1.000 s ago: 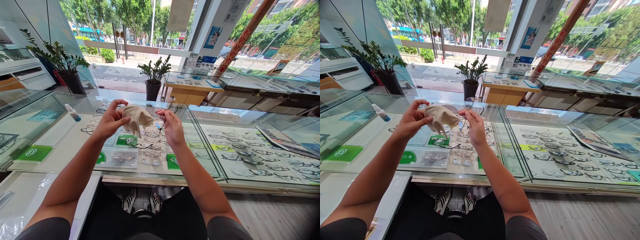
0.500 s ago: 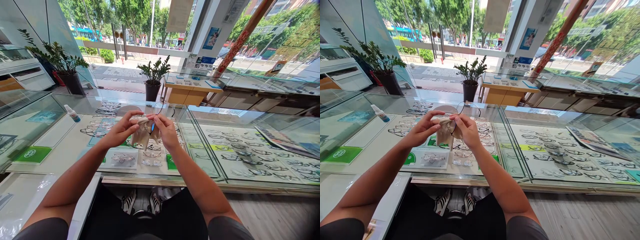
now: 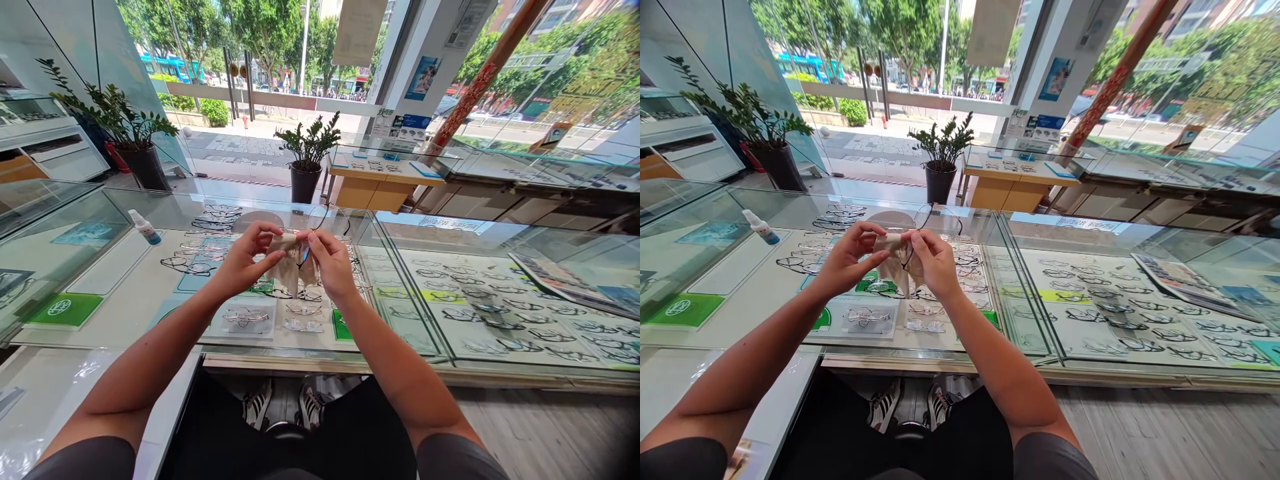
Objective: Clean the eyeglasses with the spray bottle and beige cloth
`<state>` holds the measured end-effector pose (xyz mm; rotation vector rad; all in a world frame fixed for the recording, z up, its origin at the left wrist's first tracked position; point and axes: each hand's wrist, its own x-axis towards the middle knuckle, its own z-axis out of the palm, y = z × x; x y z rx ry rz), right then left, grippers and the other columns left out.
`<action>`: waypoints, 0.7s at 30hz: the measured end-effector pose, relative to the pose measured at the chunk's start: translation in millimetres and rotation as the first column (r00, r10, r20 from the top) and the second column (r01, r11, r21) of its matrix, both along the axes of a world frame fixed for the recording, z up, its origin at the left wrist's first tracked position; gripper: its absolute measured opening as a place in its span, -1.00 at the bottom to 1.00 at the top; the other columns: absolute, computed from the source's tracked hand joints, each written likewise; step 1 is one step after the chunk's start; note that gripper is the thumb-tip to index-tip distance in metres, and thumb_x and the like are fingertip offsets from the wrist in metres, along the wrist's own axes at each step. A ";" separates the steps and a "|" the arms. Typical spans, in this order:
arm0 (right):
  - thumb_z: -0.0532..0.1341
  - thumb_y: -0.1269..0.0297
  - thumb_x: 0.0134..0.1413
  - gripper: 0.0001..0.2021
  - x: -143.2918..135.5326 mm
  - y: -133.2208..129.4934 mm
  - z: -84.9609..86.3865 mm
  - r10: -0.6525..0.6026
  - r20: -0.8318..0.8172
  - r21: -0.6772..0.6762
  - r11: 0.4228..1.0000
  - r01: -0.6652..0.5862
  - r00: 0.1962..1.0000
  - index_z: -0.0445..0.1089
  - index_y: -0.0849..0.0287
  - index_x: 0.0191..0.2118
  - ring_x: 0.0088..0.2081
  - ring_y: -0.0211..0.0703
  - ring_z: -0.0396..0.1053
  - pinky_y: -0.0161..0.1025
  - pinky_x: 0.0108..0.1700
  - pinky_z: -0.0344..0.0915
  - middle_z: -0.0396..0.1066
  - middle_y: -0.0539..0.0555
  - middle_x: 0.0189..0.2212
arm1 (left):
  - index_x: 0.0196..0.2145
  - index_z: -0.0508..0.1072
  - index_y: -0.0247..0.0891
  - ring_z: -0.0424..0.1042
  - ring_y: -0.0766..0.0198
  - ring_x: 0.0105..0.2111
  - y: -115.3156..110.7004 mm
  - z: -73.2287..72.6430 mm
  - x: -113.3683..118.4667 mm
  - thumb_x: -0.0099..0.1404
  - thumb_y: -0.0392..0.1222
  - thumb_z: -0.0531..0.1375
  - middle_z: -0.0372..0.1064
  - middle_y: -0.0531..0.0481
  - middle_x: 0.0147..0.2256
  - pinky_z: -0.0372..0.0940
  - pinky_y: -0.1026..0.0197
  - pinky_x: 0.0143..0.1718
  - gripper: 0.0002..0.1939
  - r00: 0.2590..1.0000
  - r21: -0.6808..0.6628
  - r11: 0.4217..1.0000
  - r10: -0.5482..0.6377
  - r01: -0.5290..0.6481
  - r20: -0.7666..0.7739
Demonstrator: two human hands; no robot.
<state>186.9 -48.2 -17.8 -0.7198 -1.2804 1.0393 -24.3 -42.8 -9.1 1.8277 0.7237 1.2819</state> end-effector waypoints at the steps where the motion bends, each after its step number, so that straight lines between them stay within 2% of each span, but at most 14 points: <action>1: 0.42 -0.27 0.24 -0.61 -0.2 -0.4 0.0 0.000 0.004 0.001 1.000 0.000 1.000 0.72 -0.05 -0.22 -0.09 -0.04 0.50 -0.07 0.08 0.45 0.64 0.04 -0.20 | 0.02 0.45 -0.17 0.62 0.18 -0.13 0.6 -1.0 0.7 0.39 -0.07 0.47 0.60 -0.09 -0.11 0.50 0.16 -0.08 -0.63 1.000 -0.007 1.000 0.027 -0.027 0.015; 4: 0.40 -0.28 0.25 -0.60 -0.2 -1.8 0.4 0.004 0.030 0.014 1.000 -0.005 1.000 0.72 -0.05 -0.23 -0.14 -0.06 0.46 -0.10 0.03 0.43 0.61 0.03 -0.23 | 0.02 0.52 -0.19 0.58 0.21 -0.16 3.6 -3.4 0.6 0.36 -0.03 0.50 0.57 -0.07 -0.15 0.48 0.23 -0.17 -0.61 0.992 -0.024 0.993 0.117 -0.116 0.046; 6: 0.39 -0.26 0.28 -0.61 0.3 -3.0 1.1 0.018 0.055 0.036 0.999 -0.020 0.998 0.73 -0.05 -0.22 -0.13 -0.06 0.45 -0.11 0.03 0.41 0.61 0.02 -0.23 | 0.07 0.58 -0.20 0.54 0.21 -0.15 6.3 -3.7 -0.7 0.34 0.01 0.51 0.53 -0.10 -0.10 0.47 0.25 -0.20 -0.56 0.990 -0.043 0.990 0.135 -0.133 0.039; 8: 0.37 -0.24 0.31 -0.62 1.1 -4.1 1.9 0.031 0.074 0.063 0.997 -0.036 0.997 0.73 -0.06 -0.20 -0.13 -0.06 0.45 -0.11 0.04 0.40 0.61 0.02 -0.22 | 0.10 0.64 -0.20 0.52 0.19 -0.11 8.8 -2.8 -2.3 0.36 0.08 0.49 0.51 -0.15 -0.04 0.48 0.23 -0.18 -0.54 0.996 -0.064 0.994 0.092 -0.090 0.022; 11: 0.36 -0.24 0.32 -0.62 2.2 -5.0 2.2 0.032 0.095 0.081 0.996 -0.040 0.995 0.73 -0.07 -0.21 -0.15 -0.07 0.44 -0.11 0.04 0.39 0.61 0.01 -0.23 | -0.03 0.69 -0.21 0.52 0.13 -0.05 11.1 -0.4 -3.4 0.39 0.14 0.45 0.52 -0.20 0.01 0.47 0.19 -0.13 -0.60 1.000 -0.096 0.995 0.001 0.001 0.017; 15: 0.36 -0.26 0.31 -0.61 2.8 -4.4 1.3 0.041 0.085 0.067 0.997 -0.046 0.996 0.73 -0.08 -0.22 -0.15 -0.05 0.44 -0.09 0.05 0.41 0.61 0.02 -0.23 | -0.21 0.62 -0.24 0.46 0.23 -0.26 12.1 1.2 -2.3 0.39 0.15 0.46 0.51 -0.06 -0.26 0.36 0.23 -0.25 -0.63 0.995 -0.165 0.984 -0.057 0.070 0.083; 18: 0.37 -0.25 0.30 -0.63 2.2 -3.5 1.6 0.050 0.065 0.070 0.996 -0.054 0.997 0.72 -0.09 -0.24 -0.08 -0.02 0.49 -0.03 0.16 0.43 0.62 0.03 -0.21 | -0.30 0.53 -0.23 0.34 0.31 -0.39 11.9 1.1 -0.6 0.35 0.17 0.48 0.40 0.04 -0.39 0.25 0.26 -0.35 -0.58 0.991 -0.149 0.989 0.003 0.018 0.137; 21: 0.38 -0.18 0.33 -0.68 1.4 -2.4 1.6 0.059 0.029 0.084 0.995 -0.061 0.998 0.73 -0.10 -0.24 0.06 0.02 0.53 0.03 0.32 0.38 0.64 0.05 -0.15 | -0.32 0.47 -0.22 0.37 0.29 -0.36 9.8 1.1 0.9 0.32 0.17 0.49 0.42 0.04 -0.37 0.26 0.25 -0.32 -0.57 0.982 -0.070 0.989 0.136 -0.128 0.128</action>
